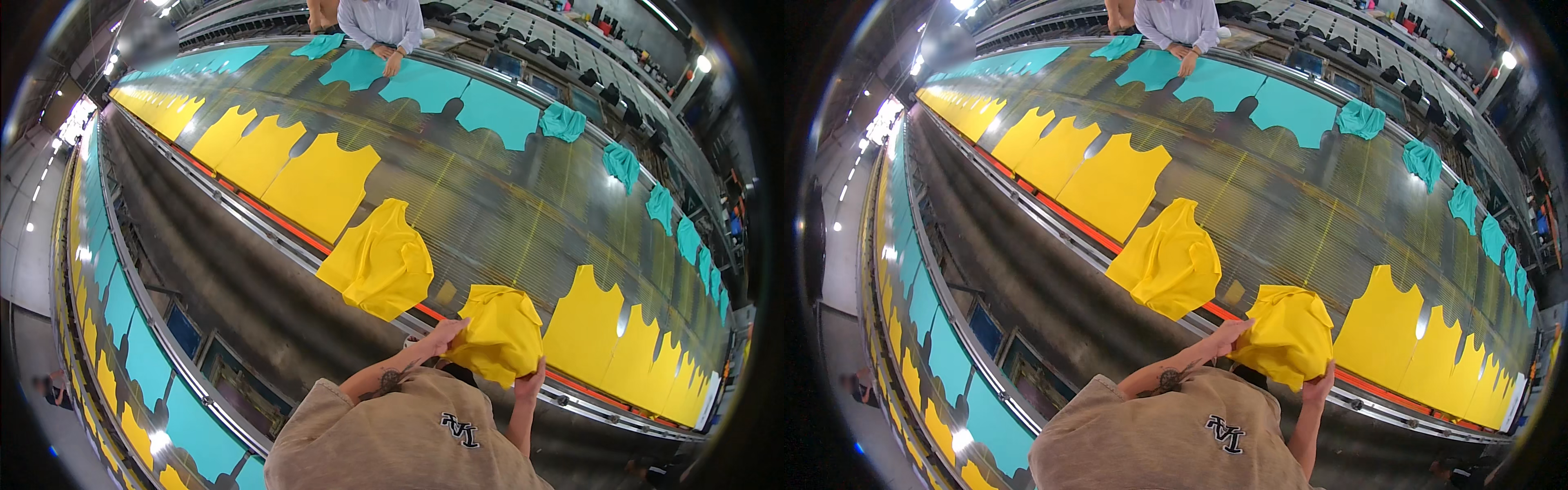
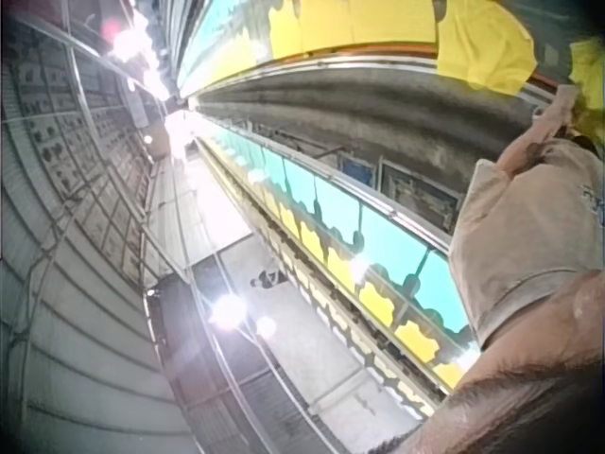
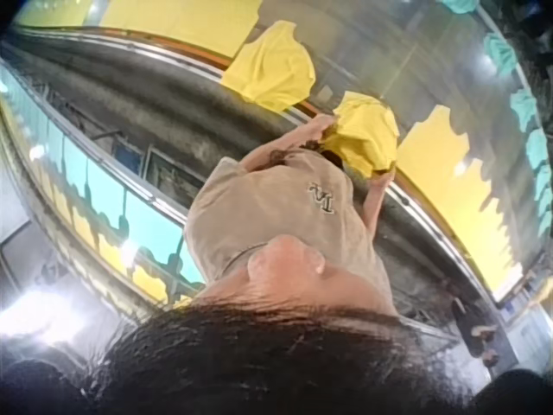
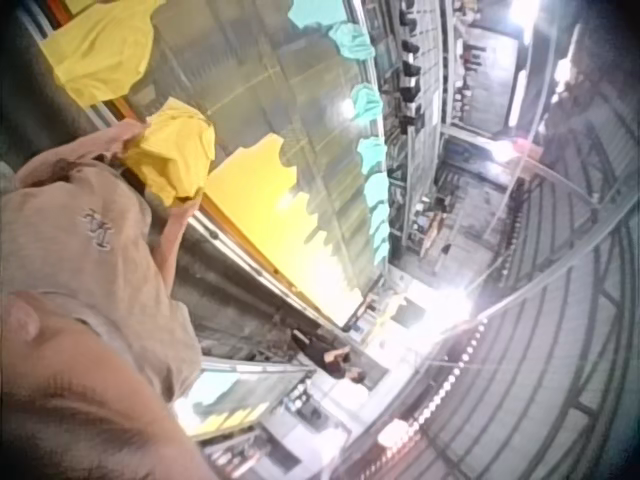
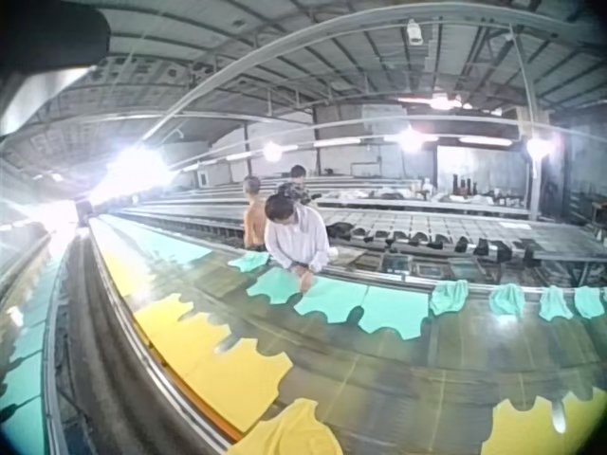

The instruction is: The person places teal and yellow tank tops onto a moving conveyor belt in a factory setting. They unfold each garment and smooth it flat on the belt surface as it moves along the line.

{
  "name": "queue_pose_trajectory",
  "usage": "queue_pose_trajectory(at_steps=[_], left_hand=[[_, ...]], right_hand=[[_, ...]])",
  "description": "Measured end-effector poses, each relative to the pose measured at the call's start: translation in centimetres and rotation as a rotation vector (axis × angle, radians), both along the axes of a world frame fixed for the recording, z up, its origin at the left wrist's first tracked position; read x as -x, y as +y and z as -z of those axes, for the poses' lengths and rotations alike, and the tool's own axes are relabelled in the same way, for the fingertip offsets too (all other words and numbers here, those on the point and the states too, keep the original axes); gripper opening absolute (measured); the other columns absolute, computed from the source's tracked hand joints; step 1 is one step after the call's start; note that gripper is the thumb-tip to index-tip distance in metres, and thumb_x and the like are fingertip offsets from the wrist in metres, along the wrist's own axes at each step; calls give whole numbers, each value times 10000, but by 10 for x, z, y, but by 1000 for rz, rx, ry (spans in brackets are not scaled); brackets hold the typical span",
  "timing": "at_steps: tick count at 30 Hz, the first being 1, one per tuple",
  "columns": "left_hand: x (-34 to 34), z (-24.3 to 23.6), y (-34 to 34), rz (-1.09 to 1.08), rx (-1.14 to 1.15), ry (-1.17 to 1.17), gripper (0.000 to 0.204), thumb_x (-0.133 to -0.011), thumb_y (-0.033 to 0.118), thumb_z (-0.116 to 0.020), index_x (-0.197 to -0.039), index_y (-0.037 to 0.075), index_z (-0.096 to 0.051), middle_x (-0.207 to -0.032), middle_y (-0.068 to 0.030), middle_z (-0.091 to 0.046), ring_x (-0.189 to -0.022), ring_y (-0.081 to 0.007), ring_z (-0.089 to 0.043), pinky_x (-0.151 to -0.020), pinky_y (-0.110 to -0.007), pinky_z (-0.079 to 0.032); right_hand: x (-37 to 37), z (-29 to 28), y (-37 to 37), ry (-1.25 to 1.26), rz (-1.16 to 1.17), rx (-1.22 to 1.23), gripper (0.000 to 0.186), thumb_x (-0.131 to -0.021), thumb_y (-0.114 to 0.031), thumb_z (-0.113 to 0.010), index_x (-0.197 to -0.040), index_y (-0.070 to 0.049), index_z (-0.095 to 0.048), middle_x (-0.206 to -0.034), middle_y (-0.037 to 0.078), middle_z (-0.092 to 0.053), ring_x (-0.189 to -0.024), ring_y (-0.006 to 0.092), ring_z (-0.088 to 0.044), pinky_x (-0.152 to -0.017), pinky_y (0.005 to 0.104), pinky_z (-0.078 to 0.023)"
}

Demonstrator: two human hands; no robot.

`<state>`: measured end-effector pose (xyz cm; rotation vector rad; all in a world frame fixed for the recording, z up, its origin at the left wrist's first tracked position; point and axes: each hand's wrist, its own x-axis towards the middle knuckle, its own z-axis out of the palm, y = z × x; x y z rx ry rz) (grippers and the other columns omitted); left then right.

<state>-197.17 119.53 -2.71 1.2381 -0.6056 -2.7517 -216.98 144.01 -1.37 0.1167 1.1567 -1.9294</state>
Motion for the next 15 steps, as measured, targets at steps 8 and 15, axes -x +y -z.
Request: queue_pose_trajectory(at_steps=[8,15], left_hand=[[-1,-64,-15,170,-17,394,393,-890,166,-788,-1231,23,-655,-1179,-77,-712,-1056,-186,-698,-915,-361,-576],[-22,-110,-57,344,455,507,373,-951,141,-713,-1293,28,-619,-1201,-23,-676,-1102,-146,-630,-993,-325,-501]], right_hand=[[-19,-60,-4,-30,-168,-19,549,-1018,-400,-545,-1407,-15,-517,-1380,116,-610,-1261,290,-596,-1056,442,-475],[-1,-136,12,298,-129,-306,303,-970,-166,-641,-1217,9,-638,-1166,103,-697,-1129,243,-667,-952,381,-535]])
